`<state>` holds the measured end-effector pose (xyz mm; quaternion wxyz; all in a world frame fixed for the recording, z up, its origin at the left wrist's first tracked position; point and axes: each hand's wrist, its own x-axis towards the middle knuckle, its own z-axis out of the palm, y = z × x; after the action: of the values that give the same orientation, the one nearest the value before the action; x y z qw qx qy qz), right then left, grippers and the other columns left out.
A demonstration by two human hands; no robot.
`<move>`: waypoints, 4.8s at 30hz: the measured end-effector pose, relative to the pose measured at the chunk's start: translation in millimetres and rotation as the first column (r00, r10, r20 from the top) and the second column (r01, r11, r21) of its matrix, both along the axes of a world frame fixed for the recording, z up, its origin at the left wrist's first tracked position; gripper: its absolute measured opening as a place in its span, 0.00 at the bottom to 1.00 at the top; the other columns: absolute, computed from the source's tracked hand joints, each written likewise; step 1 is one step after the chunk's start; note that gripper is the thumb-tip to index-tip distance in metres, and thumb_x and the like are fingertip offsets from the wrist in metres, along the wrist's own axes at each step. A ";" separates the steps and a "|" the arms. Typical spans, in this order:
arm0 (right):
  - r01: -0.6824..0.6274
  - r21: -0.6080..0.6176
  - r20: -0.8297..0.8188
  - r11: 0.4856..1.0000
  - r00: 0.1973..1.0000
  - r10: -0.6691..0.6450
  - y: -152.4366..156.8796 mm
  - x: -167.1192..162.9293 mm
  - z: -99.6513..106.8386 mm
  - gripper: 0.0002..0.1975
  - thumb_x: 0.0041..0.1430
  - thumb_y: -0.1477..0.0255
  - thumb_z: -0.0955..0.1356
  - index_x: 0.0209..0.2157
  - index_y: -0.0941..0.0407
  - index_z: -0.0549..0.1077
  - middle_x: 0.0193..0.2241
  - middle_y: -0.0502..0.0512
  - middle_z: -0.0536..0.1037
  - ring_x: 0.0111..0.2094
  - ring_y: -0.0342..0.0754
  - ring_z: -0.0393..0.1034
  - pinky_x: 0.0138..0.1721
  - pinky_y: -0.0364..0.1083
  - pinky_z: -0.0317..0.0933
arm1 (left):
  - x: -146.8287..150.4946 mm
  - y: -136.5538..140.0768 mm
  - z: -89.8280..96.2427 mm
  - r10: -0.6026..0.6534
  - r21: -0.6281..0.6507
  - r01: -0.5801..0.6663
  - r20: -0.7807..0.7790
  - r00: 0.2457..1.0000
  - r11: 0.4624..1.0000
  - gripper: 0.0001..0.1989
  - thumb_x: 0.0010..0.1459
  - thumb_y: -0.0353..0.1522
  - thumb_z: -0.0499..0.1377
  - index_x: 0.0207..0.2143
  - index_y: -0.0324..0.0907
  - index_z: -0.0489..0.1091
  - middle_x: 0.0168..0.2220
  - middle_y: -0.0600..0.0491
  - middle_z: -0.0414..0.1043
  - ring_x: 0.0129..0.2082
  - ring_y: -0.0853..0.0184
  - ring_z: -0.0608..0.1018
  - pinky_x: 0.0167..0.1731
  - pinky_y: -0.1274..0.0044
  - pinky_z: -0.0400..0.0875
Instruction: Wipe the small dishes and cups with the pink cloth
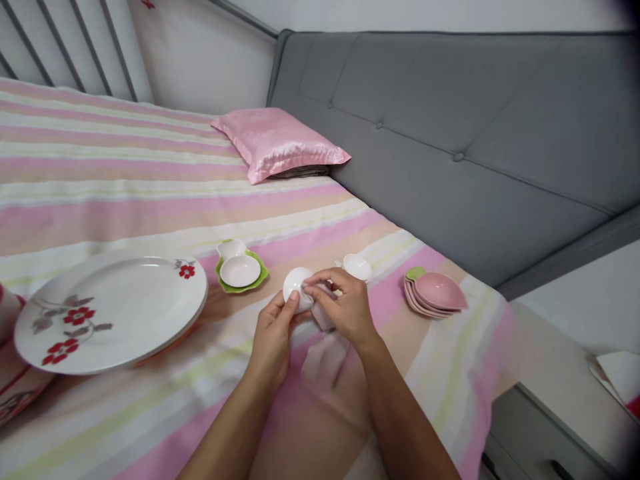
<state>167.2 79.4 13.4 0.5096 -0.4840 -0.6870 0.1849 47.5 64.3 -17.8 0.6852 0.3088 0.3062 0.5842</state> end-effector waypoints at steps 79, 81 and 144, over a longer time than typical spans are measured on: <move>-0.099 -0.505 -0.546 0.857 0.806 -0.229 11.8 7.7 -11.0 0.19 0.43 0.57 0.71 0.31 0.58 0.74 0.23 0.49 0.73 0.24 0.42 0.67 0.26 0.41 0.61 | -3.3 0.6 -8.6 0.289 0.427 -0.058 -0.501 0.816 0.902 0.12 0.46 0.29 0.62 0.36 0.48 0.78 0.42 0.49 0.76 0.50 0.55 0.70 0.56 0.68 0.54; -0.103 -0.526 -0.504 0.844 0.837 -0.212 10.9 8.2 -11.2 0.19 0.41 0.58 0.72 0.31 0.58 0.74 0.25 0.50 0.75 0.26 0.43 0.68 0.28 0.41 0.61 | -2.1 -0.1 -9.0 0.284 0.449 -0.037 -0.499 0.819 0.893 0.13 0.46 0.27 0.62 0.35 0.48 0.78 0.43 0.48 0.75 0.52 0.55 0.68 0.57 0.66 0.53; 0.071 -0.042 -0.104 0.997 0.992 -0.076 2.9 10.6 4.5 0.06 0.55 0.69 0.66 0.34 0.54 0.72 0.32 0.51 0.76 0.35 0.45 0.69 0.39 0.43 0.61 | -3.6 -0.1 9.6 0.016 -0.074 0.002 0.245 0.969 0.997 0.12 0.53 0.41 0.59 0.36 0.44 0.73 0.39 0.53 0.72 0.39 0.66 0.71 0.36 0.75 0.69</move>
<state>177.7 82.3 17.9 0.5422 -0.5082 -0.6371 0.2045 43.9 64.2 -8.3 0.7268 0.2077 0.2415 0.6085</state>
